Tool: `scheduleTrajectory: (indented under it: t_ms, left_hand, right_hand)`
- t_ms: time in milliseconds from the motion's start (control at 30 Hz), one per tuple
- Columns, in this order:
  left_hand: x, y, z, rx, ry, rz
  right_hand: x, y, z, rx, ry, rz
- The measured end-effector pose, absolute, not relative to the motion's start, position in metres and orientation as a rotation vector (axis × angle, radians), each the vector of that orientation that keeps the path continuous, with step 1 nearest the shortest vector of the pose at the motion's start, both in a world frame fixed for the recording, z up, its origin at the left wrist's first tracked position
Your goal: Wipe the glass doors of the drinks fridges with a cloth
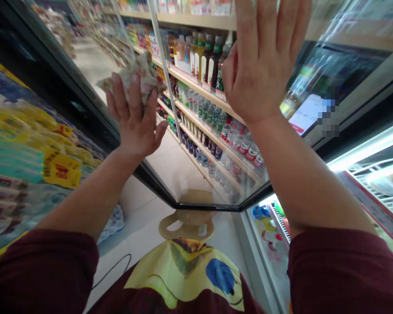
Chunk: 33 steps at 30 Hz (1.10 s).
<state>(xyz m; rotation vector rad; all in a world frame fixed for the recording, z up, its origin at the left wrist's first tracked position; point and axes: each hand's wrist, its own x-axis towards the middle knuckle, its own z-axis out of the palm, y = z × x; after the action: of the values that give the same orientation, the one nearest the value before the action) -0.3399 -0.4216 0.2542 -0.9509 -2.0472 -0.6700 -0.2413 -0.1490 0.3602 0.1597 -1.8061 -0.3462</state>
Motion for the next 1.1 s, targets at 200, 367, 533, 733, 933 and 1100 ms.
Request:
scheduleTrajectory:
  t_ms: [200,367,533,733,933,1100]
  left_hand:
    - [-0.332,-0.423,0.256,-1.074,-2.008,-0.695]
    - [-0.335,-0.443,0.263,-1.466,-1.701,-0.869]
    - [-0.339,-0.472,0.242,-1.112,-1.669,-0.809]
    - [-0.334,-0.470,0.218,-0.891,-1.717,-0.560]
    - [-0.338,-0.462,0.216,-0.826,-1.669,-0.486]
    - [-0.334,-0.468,0.189,-0.804,-1.605,-0.331]
  right_hand:
    - [-0.238,-0.180,0.330,0.223,-1.976,-0.278]
    - [-0.253,-0.244,0.275,0.511,-2.357,-0.158]
    - [-0.267,-0.288,0.247,0.427,-2.075,-0.159]
    - [-0.251,-0.266,0.256,0.337,-1.840,-0.302]
    - [-0.240,-0.211,0.260,-0.023,-1.572,-0.045]
    - [-0.235,-0.258,0.168,-0.070,-1.867,-0.143]
